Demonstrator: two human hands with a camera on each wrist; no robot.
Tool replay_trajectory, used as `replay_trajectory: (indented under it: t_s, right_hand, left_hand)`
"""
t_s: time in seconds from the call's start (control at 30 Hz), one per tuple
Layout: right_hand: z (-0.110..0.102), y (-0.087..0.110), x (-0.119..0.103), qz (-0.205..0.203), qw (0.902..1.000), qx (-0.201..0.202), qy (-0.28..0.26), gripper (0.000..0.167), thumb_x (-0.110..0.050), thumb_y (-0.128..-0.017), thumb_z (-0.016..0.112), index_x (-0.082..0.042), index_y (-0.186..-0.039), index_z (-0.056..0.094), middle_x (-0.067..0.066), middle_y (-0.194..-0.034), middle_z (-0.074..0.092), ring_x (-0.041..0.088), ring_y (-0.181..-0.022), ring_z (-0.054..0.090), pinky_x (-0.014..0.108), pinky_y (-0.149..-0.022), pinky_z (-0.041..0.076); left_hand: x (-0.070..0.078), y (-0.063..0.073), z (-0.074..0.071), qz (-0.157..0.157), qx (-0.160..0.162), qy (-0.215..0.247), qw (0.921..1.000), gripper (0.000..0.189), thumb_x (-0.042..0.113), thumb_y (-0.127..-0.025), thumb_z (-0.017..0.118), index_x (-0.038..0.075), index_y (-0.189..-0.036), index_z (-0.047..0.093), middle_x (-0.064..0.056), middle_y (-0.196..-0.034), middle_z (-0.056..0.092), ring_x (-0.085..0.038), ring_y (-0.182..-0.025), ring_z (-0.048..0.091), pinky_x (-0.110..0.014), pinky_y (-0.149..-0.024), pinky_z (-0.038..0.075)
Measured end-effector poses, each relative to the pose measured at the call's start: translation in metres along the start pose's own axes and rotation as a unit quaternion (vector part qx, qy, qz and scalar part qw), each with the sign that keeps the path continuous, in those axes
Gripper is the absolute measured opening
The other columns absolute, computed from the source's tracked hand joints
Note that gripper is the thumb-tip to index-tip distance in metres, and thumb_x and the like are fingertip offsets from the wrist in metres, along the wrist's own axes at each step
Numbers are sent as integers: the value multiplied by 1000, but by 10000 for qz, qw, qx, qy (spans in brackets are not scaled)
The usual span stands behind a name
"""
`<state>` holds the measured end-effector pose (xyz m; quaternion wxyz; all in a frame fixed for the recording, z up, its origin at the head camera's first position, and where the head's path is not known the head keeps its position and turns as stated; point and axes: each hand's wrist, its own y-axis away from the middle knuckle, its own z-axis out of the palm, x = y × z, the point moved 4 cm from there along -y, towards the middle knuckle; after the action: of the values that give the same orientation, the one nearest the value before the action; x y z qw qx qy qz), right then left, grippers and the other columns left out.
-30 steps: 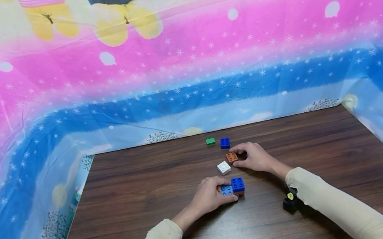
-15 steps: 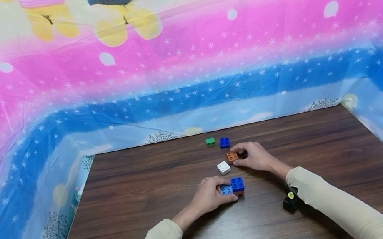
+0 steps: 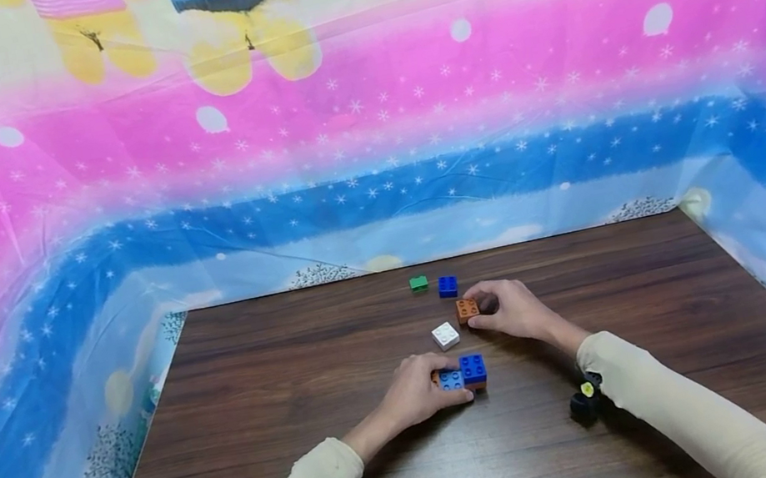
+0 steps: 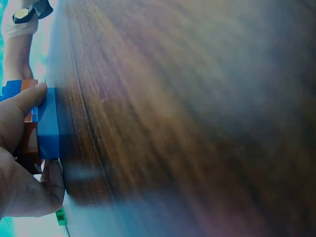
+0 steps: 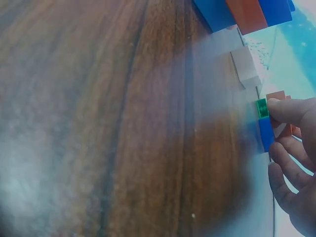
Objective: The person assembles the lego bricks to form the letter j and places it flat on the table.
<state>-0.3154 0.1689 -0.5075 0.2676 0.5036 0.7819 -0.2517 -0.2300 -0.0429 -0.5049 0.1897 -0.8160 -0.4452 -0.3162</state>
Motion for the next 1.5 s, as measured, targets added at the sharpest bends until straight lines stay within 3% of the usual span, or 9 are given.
replay_trajectory:
  t_s: [0.43, 0.8, 1.5]
  right_hand:
    - [-9, 8, -10, -140, 9999, 65, 37, 40, -29, -89, 81, -18, -126, 68, 0, -109, 72, 19, -99, 68, 42, -83, 56]
    - [-17, 19, -25, -261, 9996, 90, -13, 42, -32, -90, 81, -18, -128, 68, 1, -109, 71, 14, -92, 68, 38, -78, 57]
    - [-25, 33, -48, -449, 9989, 117, -64, 43, -30, -89, 81, -17, -128, 69, -2, -104, 71, 14, -93, 67, 35, -78, 57]
  left_hand:
    - [2, 1, -2, 52, 0, -16, 10000, 48, 38, -84, 85, 12, -123, 75, -5, -119, 73, -12, -99, 68, -27, -81, 53]
    - [1, 1, -1, 44, 2, -14, 10000, 50, 39, -84, 85, 11, -124, 75, -5, -119, 73, -11, -97, 67, -26, -79, 53]
    - [1, -1, -1, 181, 62, -40, 9998, 47, 38, -83, 86, 12, -120, 77, -3, -115, 75, -10, -98, 68, -27, -82, 53]
